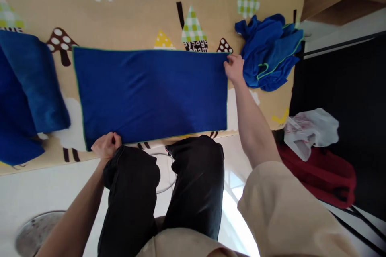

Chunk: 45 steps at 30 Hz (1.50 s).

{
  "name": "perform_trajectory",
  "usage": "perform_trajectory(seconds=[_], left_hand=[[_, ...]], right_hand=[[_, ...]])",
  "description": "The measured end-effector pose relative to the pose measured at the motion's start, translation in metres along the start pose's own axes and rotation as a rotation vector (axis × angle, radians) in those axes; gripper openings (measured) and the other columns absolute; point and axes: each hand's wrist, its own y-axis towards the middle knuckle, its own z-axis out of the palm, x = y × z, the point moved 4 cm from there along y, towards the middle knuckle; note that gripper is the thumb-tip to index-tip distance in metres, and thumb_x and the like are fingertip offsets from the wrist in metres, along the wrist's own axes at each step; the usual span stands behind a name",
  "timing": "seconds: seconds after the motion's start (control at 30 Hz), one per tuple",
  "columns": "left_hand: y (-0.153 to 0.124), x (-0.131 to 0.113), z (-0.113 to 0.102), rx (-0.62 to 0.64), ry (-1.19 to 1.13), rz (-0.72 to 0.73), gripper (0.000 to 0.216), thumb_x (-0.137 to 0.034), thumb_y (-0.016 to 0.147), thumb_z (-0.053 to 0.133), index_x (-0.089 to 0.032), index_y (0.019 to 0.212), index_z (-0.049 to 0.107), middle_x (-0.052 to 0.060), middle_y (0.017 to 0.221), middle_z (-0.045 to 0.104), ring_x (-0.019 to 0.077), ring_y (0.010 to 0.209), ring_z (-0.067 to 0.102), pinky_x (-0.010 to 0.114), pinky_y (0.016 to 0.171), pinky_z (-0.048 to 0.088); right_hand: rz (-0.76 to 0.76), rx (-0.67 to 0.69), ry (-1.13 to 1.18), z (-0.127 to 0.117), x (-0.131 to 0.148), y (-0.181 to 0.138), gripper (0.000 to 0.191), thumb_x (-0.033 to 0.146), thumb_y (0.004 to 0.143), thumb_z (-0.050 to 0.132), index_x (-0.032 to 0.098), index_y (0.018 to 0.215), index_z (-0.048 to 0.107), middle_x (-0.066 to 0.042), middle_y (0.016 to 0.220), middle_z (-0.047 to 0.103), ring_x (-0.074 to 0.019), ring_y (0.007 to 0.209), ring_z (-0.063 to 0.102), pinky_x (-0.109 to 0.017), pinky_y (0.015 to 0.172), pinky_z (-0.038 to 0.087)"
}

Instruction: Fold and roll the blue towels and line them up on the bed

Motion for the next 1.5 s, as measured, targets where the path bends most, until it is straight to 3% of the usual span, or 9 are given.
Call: perform_trajectory(seconds=[0.1,0.23,0.4,0.5,0.7,0.9,1.0,1.17,1.5], left_hand=[[0.001,-0.002,-0.002,0.009,-0.005,-0.014,0.039,-0.032,0.092,0.055,-0.021,0.058,0.039,0.0,0.055,0.034,0.0159,0.055,0.035,0.032,0.06,0.021],[0.0,-0.002,-0.002,0.012,-0.012,-0.018,0.039,-0.03,0.093,0.056,-0.021,0.059,0.039,0.001,0.057,0.038,0.0163,0.057,0.036,0.032,0.061,0.022],[0.0,-0.002,-0.001,0.012,-0.036,-0.03,0.039,-0.03,0.093,0.055,-0.022,0.06,0.037,0.001,0.057,0.037,0.0165,0.057,0.036,0.033,0.061,0.022],[0.002,-0.005,-0.002,0.029,-0.028,-0.029,0.041,-0.032,0.093,0.053,-0.022,0.059,0.034,0.0,0.056,0.034,0.0163,0.056,0.034,0.033,0.06,0.022],[0.001,-0.005,-0.001,0.065,-0.021,-0.008,0.04,-0.033,0.094,0.052,-0.023,0.06,0.033,0.001,0.057,0.037,0.0173,0.057,0.036,0.034,0.06,0.023],[0.001,-0.004,0.001,0.049,-0.033,-0.014,0.039,-0.033,0.093,0.053,-0.023,0.06,0.033,0.001,0.057,0.034,0.0179,0.057,0.035,0.035,0.061,0.022],[0.002,-0.008,0.0,0.064,-0.026,-0.03,0.038,-0.033,0.094,0.051,-0.023,0.06,0.035,0.002,0.057,0.036,0.0184,0.058,0.037,0.035,0.062,0.024],[0.002,-0.007,0.001,0.107,0.003,-0.053,0.037,-0.032,0.093,0.05,-0.023,0.061,0.036,0.004,0.059,0.039,0.0197,0.06,0.04,0.035,0.063,0.026],[-0.001,-0.004,0.0,0.154,0.066,-0.021,0.031,-0.028,0.09,0.049,-0.024,0.063,0.034,0.005,0.061,0.041,0.021,0.063,0.043,0.036,0.066,0.03]], right_hand=[[-0.076,-0.067,-0.038,0.016,0.049,-0.053,0.061,0.048,0.11,0.033,0.018,0.164,0.039,-0.014,0.174,0.025,-0.0348,0.163,0.019,-0.069,0.128,0.02],[-0.28,0.099,-0.075,0.044,0.089,-0.106,0.065,0.053,0.11,0.028,0.025,0.169,0.028,-0.005,0.177,0.016,-0.027,0.166,0.004,-0.063,0.133,0.009],[0.022,0.042,-0.078,0.025,0.047,-0.066,0.068,0.052,0.111,0.022,0.019,0.17,0.025,-0.011,0.177,0.015,-0.0279,0.166,0.007,-0.066,0.132,0.01],[0.034,0.025,-0.082,0.014,0.057,-0.063,0.069,0.052,0.111,0.021,0.019,0.171,0.021,-0.011,0.177,0.014,-0.029,0.166,0.007,-0.067,0.131,0.011],[-0.327,0.219,-0.161,0.039,0.091,-0.209,0.067,0.049,0.109,0.031,0.025,0.171,0.023,-0.009,0.175,0.024,-0.0263,0.165,0.014,-0.06,0.132,0.017],[0.158,0.035,-0.315,0.018,0.011,-0.246,0.067,0.041,0.108,0.022,0.016,0.17,0.025,-0.016,0.175,0.021,-0.0303,0.165,0.015,-0.061,0.129,0.022],[0.17,-0.021,-0.303,0.017,0.033,-0.253,0.068,0.04,0.107,0.023,0.015,0.17,0.026,-0.018,0.175,0.021,-0.0329,0.165,0.013,-0.065,0.129,0.02],[0.024,0.13,-0.176,0.049,0.09,-0.303,0.067,0.037,0.105,0.025,0.02,0.169,0.03,-0.013,0.175,0.023,-0.0315,0.165,0.016,-0.061,0.132,0.015],[0.064,0.104,-0.093,0.052,0.087,-0.31,0.07,0.031,0.098,0.032,0.017,0.166,0.038,-0.014,0.17,0.033,-0.0357,0.161,0.027,-0.057,0.133,0.017]])
